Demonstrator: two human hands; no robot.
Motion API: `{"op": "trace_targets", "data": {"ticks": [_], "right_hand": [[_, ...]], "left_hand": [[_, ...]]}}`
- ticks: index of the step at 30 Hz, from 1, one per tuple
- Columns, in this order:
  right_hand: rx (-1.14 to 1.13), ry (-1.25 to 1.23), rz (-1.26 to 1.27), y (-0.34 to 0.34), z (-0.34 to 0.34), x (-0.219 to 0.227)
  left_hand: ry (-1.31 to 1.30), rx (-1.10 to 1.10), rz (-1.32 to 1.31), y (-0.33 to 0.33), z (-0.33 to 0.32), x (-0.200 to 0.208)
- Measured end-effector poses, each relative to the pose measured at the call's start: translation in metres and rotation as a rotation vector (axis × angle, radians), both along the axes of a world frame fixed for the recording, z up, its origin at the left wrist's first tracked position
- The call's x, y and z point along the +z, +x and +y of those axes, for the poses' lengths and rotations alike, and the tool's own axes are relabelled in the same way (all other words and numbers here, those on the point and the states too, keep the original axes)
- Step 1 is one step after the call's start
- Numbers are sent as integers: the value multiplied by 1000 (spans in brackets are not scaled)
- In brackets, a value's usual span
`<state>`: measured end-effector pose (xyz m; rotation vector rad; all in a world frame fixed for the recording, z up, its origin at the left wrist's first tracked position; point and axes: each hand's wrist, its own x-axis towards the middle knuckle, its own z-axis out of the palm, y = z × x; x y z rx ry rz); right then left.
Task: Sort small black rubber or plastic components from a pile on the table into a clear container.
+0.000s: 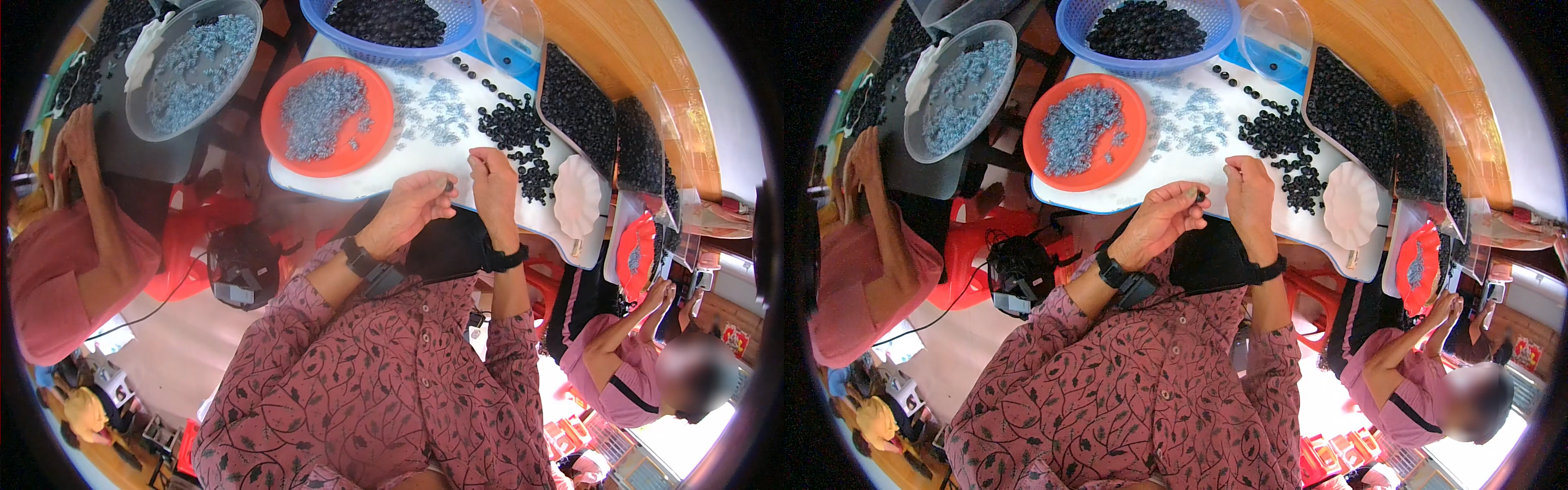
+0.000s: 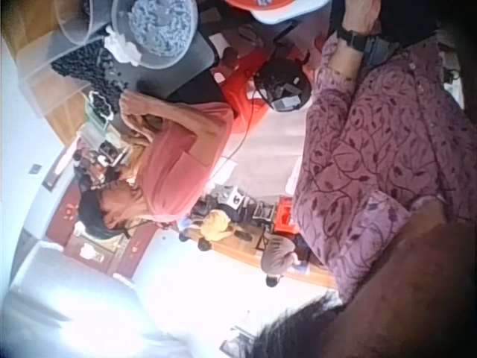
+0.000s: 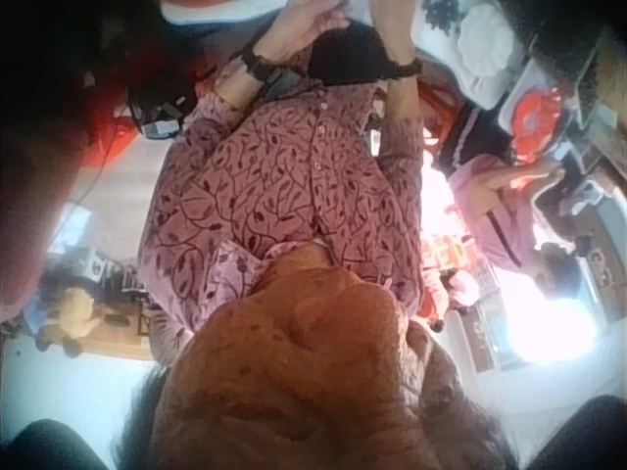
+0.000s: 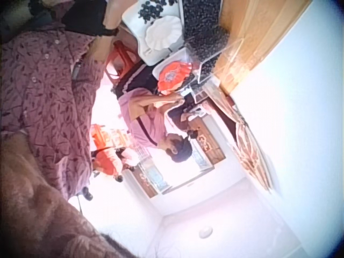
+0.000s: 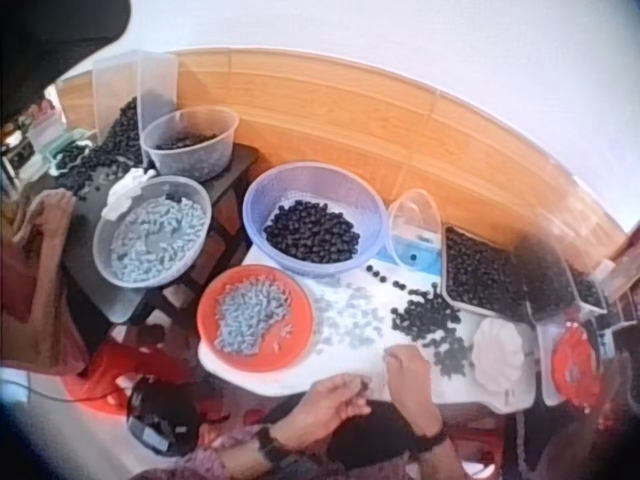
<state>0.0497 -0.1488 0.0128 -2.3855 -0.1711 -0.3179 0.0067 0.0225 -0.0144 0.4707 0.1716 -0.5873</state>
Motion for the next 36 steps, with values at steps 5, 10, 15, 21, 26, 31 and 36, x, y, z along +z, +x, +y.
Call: {"op": "trace_targets", "data": {"ticks": [5,10,15,21,26,31,36], "right_hand": [[-76,512,342,-33,10,24],[-29,559,288,-54,18,30],[-41,650,229,-62,26,31],[-51,560,213,-66,22,31],[-56,419,177,-71,21,34],[-34,336,160,-75,19,41],[-42,418,205,-78,14,43]], "left_hand": [[-19,57,-21,-2,0,3],[-10,71,-27,-3,-3,2],[30,62,-42,-5,-3,6],[129,62,-64,-7,-5,5],[226,73,-125,-10,-6,7],[306,41,-199,-11,-5,7],[287,-24,-220,-11,-3,10]]}}
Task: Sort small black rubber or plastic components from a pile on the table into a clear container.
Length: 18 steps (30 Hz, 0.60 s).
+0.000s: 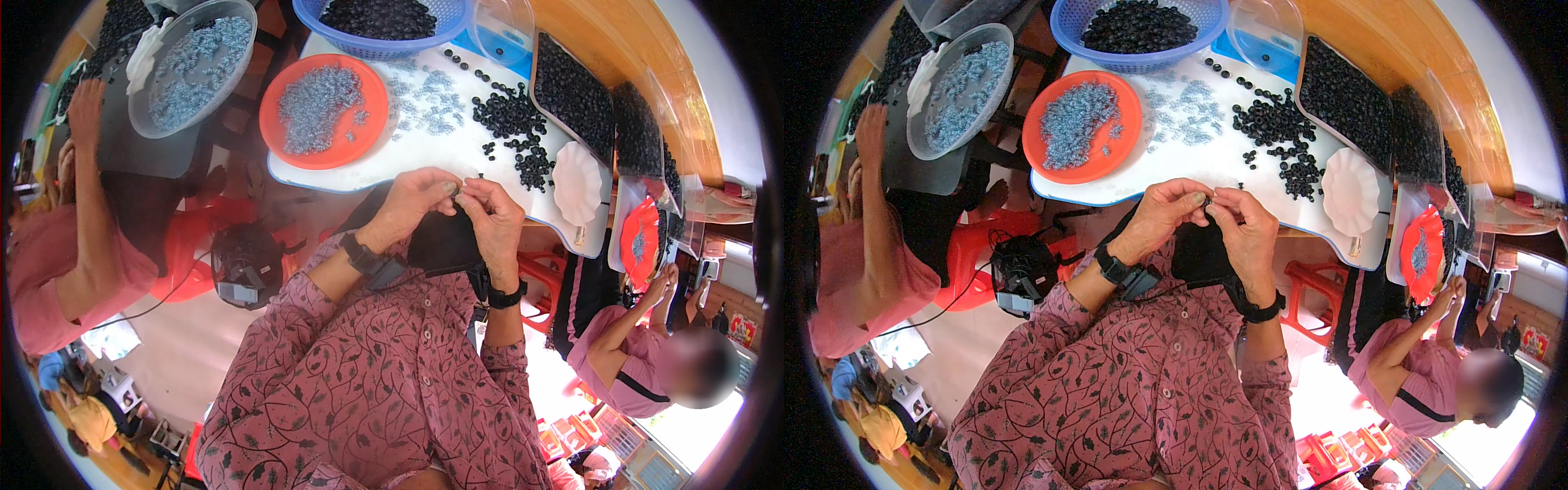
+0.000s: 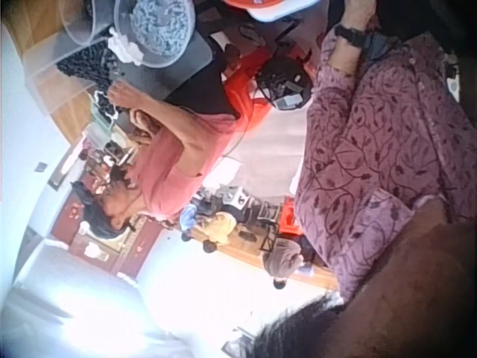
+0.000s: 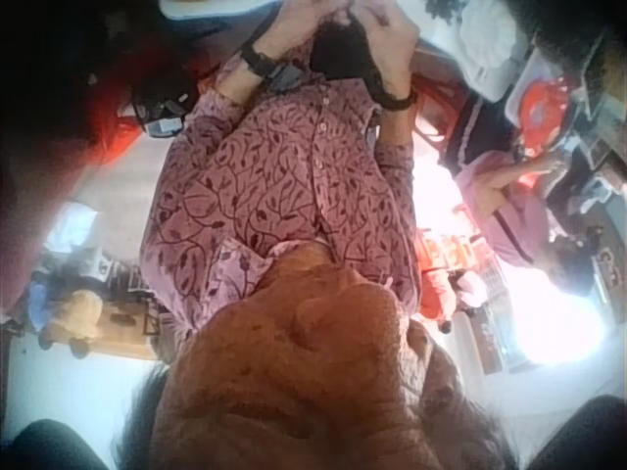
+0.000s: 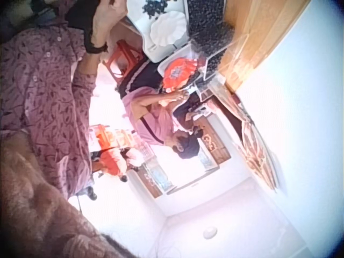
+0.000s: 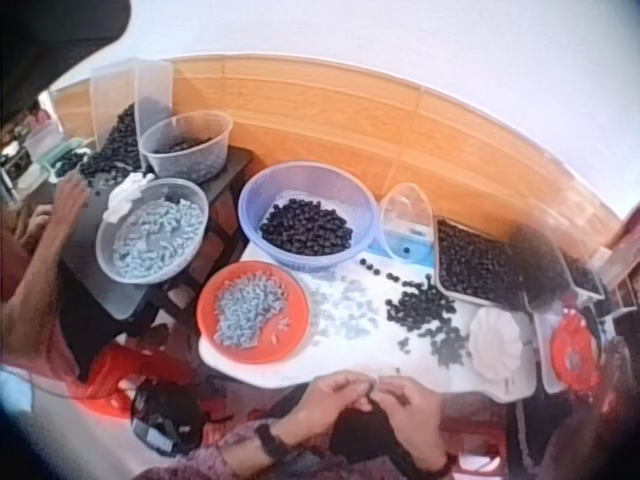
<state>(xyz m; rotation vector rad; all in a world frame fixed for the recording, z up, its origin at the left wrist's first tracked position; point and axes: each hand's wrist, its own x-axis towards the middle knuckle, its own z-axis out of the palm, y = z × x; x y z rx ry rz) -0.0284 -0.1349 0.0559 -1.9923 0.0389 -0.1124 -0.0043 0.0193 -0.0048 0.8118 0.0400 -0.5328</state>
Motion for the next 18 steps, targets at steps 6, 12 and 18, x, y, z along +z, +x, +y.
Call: {"op": "trace_targets", "data": {"ticks": [6,12,18], "right_hand": [[16,-122,-46,-4,0,10],[84,-184,-110,-3,-7,8],[-9,-52,-114,-6,-10,-3]], "left_hand": [[42,-38,-55,0,-3,-3],[-6,-82,-28,-1,-2,-2],[-139,-101,33,0,-2,-3]]}}
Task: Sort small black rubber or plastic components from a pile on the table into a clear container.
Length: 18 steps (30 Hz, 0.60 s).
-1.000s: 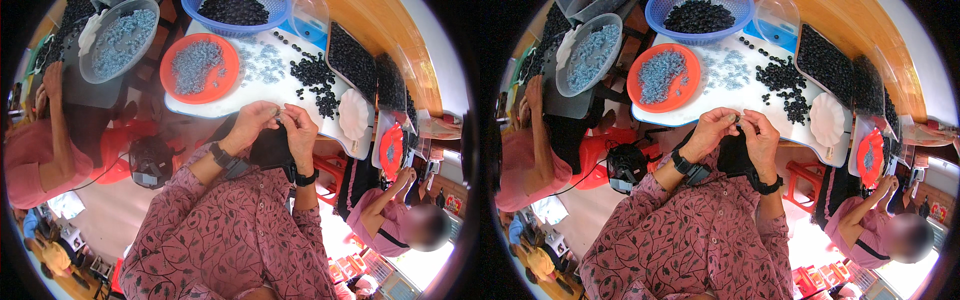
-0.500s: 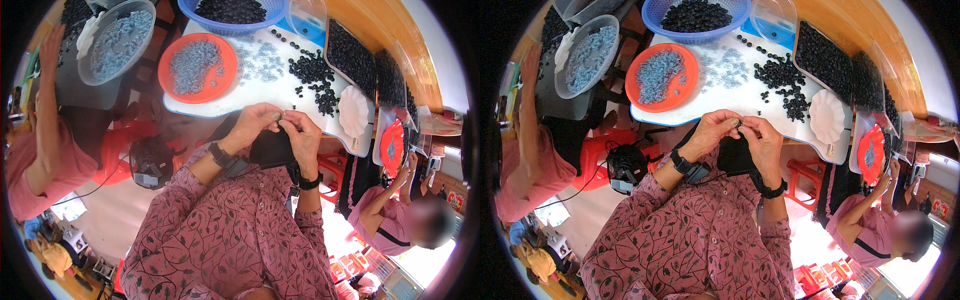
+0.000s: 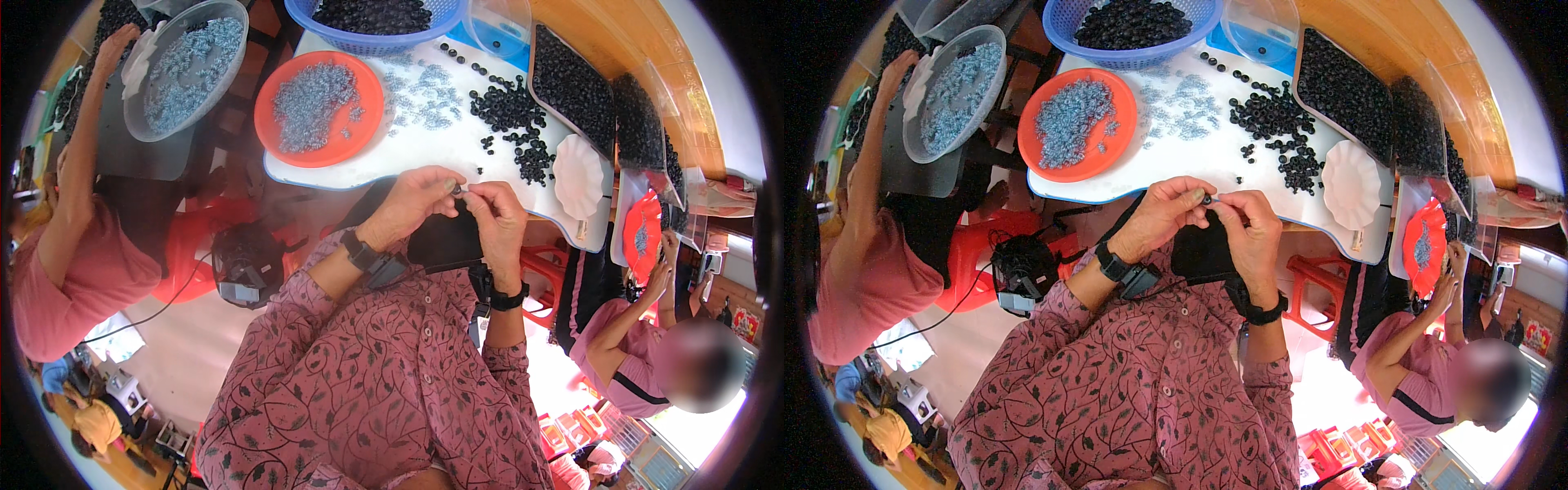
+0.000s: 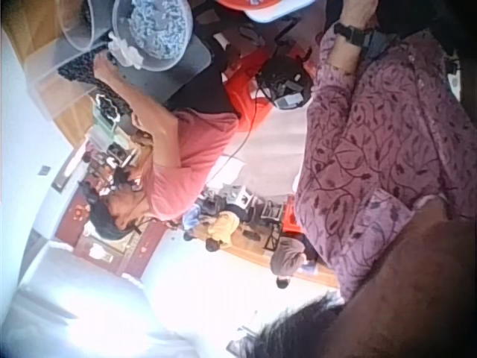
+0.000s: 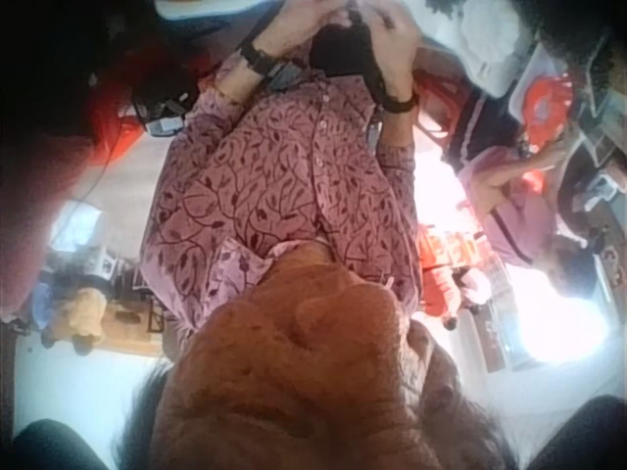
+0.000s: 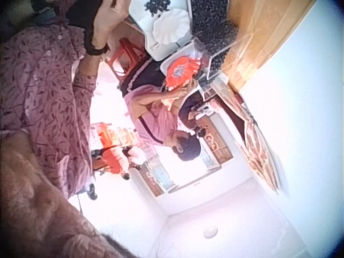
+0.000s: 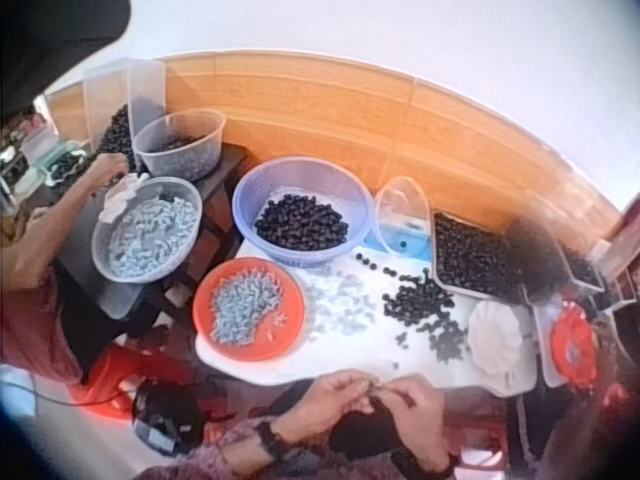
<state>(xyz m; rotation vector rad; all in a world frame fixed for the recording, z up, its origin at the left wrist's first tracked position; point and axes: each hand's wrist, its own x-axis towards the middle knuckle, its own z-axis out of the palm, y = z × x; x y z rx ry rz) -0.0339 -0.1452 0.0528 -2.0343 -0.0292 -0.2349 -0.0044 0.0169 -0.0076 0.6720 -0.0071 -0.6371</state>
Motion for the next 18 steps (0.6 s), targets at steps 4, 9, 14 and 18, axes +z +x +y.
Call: {"op": "trace_targets", "data": {"ticks": [4,9,14,18], "right_hand": [[-120,-1,86,-1,-21,-11],[-154,-253,-3,6,-35,-29],[-152,-358,-96,23,-25,-33],[-143,-426,-39,30,-18,-37]], "left_hand": [[-28,37,63,3,3,1],[-109,47,103,4,3,-7],[-207,54,194,6,2,-9],[-228,57,214,8,2,-11]]}}
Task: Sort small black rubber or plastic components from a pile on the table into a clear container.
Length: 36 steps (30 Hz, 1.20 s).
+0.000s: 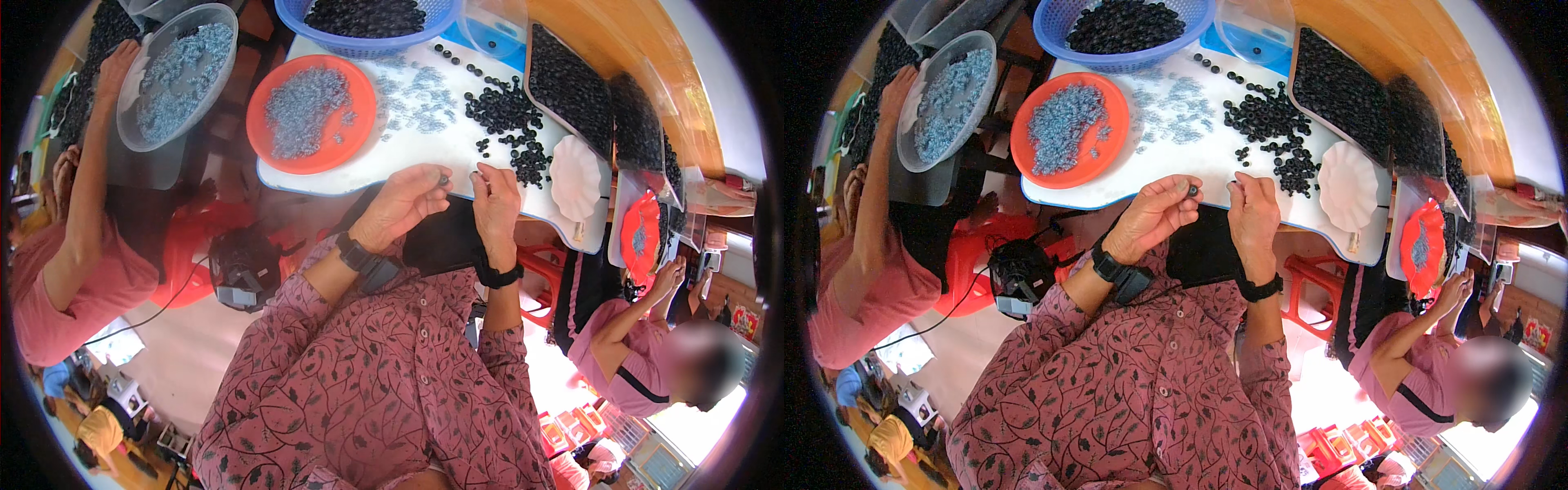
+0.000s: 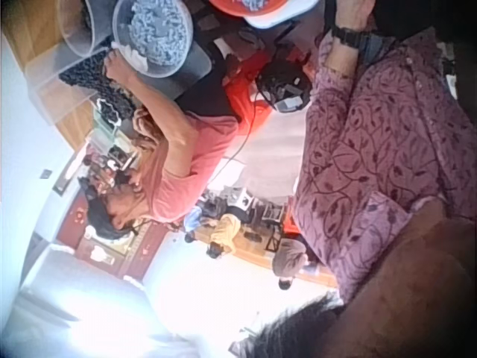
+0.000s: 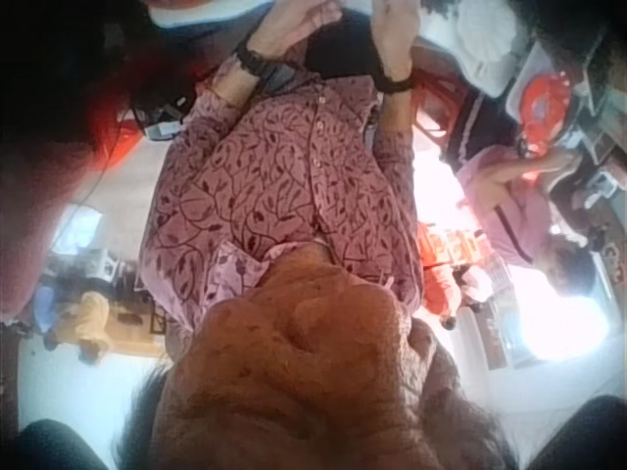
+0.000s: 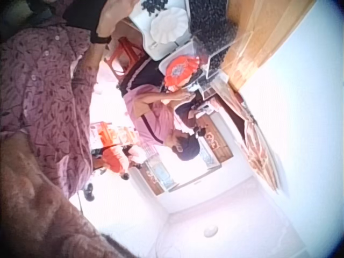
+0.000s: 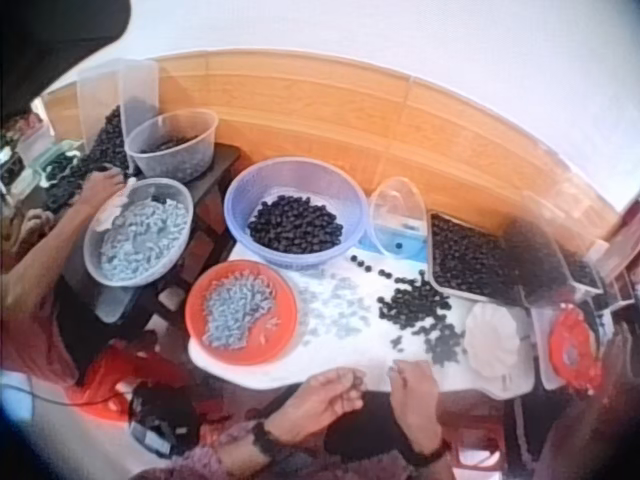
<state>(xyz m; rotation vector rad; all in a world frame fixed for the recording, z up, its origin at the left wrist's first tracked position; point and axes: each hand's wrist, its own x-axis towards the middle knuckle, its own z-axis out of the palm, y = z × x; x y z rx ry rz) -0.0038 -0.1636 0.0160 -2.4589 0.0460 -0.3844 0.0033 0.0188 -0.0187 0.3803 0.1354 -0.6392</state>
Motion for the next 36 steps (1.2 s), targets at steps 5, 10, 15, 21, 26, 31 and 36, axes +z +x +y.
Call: {"op": "trace_targets", "data": {"ticks": [5,10,15,21,26,31,36], "right_hand": [[39,-132,-44,5,-6,-8],[30,-56,-62,2,-9,-15],[8,838,246,-10,2,7],[63,1198,262,-16,7,13],[106,1268,252,-22,4,18],[113,1269,159,-27,7,24],[131,1122,67,-29,13,32]], "left_hand": [[-20,-7,-8,0,1,4],[-19,-15,-18,0,1,5],[18,-13,-46,-2,-1,5],[18,-25,-57,-3,-11,17],[29,-22,-83,-4,-13,23],[55,-20,-81,-5,-16,32],[76,-10,-99,-7,-19,40]]}}
